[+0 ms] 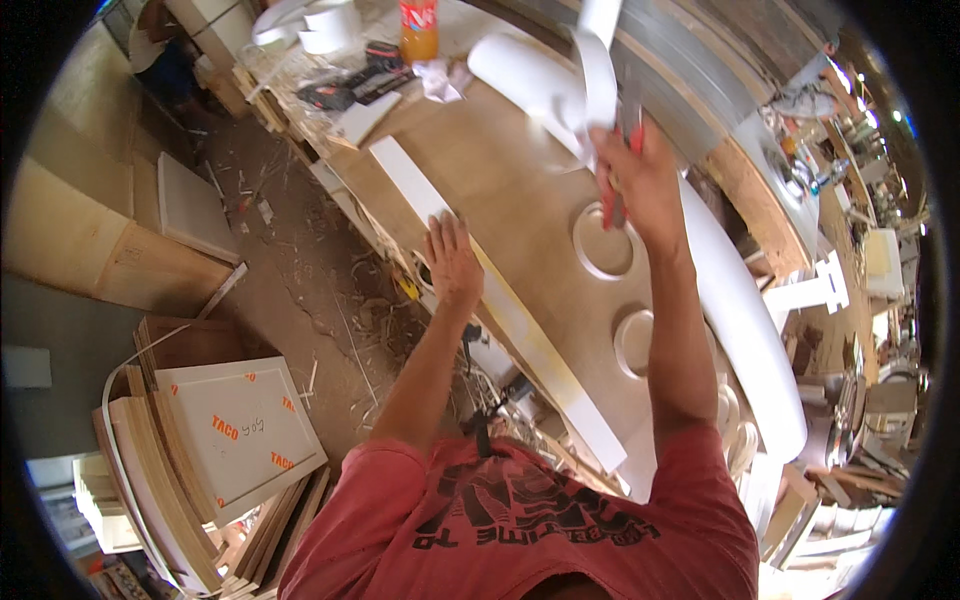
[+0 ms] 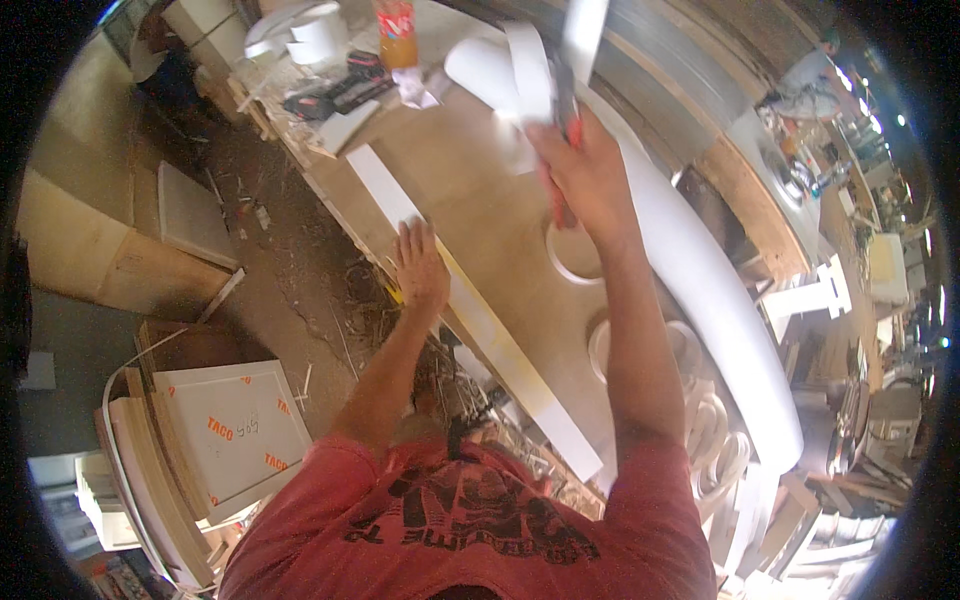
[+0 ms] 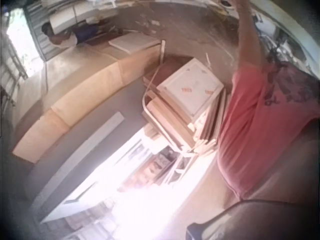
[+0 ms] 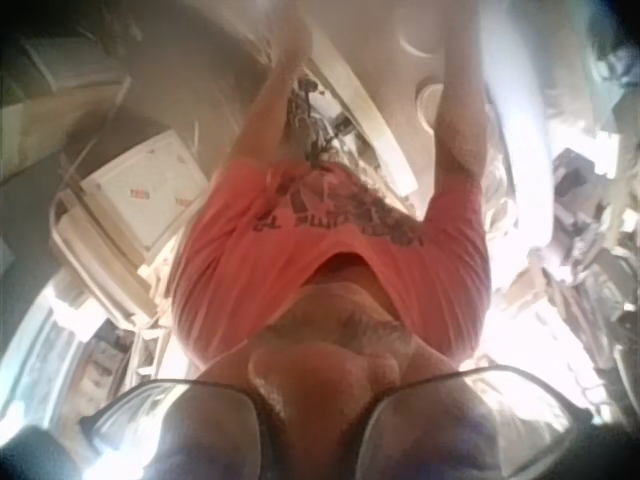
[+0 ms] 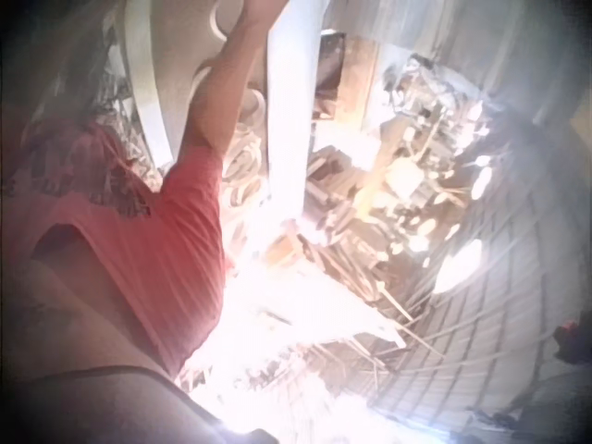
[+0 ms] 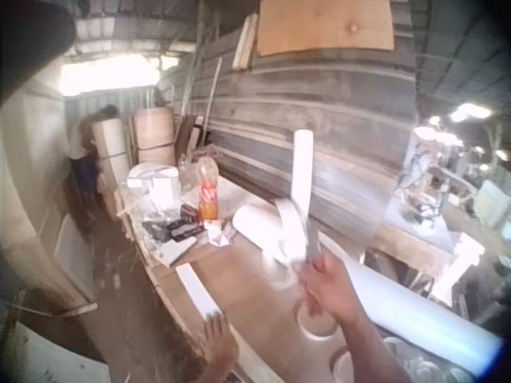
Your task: The person applies adhesive strips to the edges of a white board, pressing the material down by hand and trimming the excess with a utility knife.
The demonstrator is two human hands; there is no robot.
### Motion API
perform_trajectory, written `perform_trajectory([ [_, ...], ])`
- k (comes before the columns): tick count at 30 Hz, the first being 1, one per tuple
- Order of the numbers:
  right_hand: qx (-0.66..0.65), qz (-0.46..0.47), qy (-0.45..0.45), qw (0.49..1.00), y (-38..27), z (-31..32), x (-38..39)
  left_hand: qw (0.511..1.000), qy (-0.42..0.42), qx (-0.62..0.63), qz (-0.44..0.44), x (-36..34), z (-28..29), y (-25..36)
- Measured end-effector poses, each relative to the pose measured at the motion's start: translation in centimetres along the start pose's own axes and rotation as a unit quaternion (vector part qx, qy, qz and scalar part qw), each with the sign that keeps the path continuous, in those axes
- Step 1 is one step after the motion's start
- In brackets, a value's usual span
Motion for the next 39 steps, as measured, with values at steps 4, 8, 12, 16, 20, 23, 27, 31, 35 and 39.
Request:
perform_trajectory([
  [4, 0.207, 0.0, 0.06, 0.977, 7.1, 5.0, 3.2, 0.999, 0.027, -0.024, -0.038, 0.3, -0.7, 0.7],
  [8, 0.362, 0.066, 0.009, 0.93, 12.6, 7.1, 8.1, 0.994, 0.039, 0.093, -0.031, 0.2, -0.3, -0.1],
  [12, 0.438, 0.17, 0.0, 0.883, 14.4, 7.9, 13.7, 0.986, 0.095, 0.126, -0.059, 0.5, 1.0, 0.3],
  [16, 0.347, 0.026, 0.067, 0.935, 17.2, 8.2, 18.4, 0.981, 0.128, 0.136, -0.052, 0.7, 2.0, -0.4],
  [20, 0.298, 0.0, -0.061, 0.953, 18.9, -0.7, 23.9, 0.972, 0.15, 0.172, -0.049, 0.7, 2.9, -1.5],
  [23, 0.319, -0.097, -0.108, 0.937, 17.4, -4.0, 26.2, 0.962, 0.137, 0.232, -0.032, 1.8, 4.0, -1.4],
  [27, 0.366, -0.071, -0.083, 0.924, 19.0, -3.5, 26.1, 0.942, 0.13, 0.306, -0.045, 7.2, 6.0, -1.4],
  [31, 0.361, -0.071, -0.131, 0.921, 17.6, -4.6, 25.6, 0.897, -0.012, 0.439, 0.049, 12.9, 3.1, -2.2],
  [35, 0.376, 0.004, -0.099, 0.921, 21.7, -1.5, 25.1, 0.772, -0.082, 0.63, 0.024, 16.4, 1.0, 1.7],
  [39, 0.365, 0.027, -0.094, 0.926, 20.4, -2.7, 23.8, 0.818, -0.129, 0.556, 0.073, 18.1, -5.3, 2.8],
])
Point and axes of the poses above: each hand's wrist, its own x-axis away from the middle knuckle, its own z-axis out of the back of the hand, y = z × x, the point moved 10 cm from there along -x, towards the middle knuckle
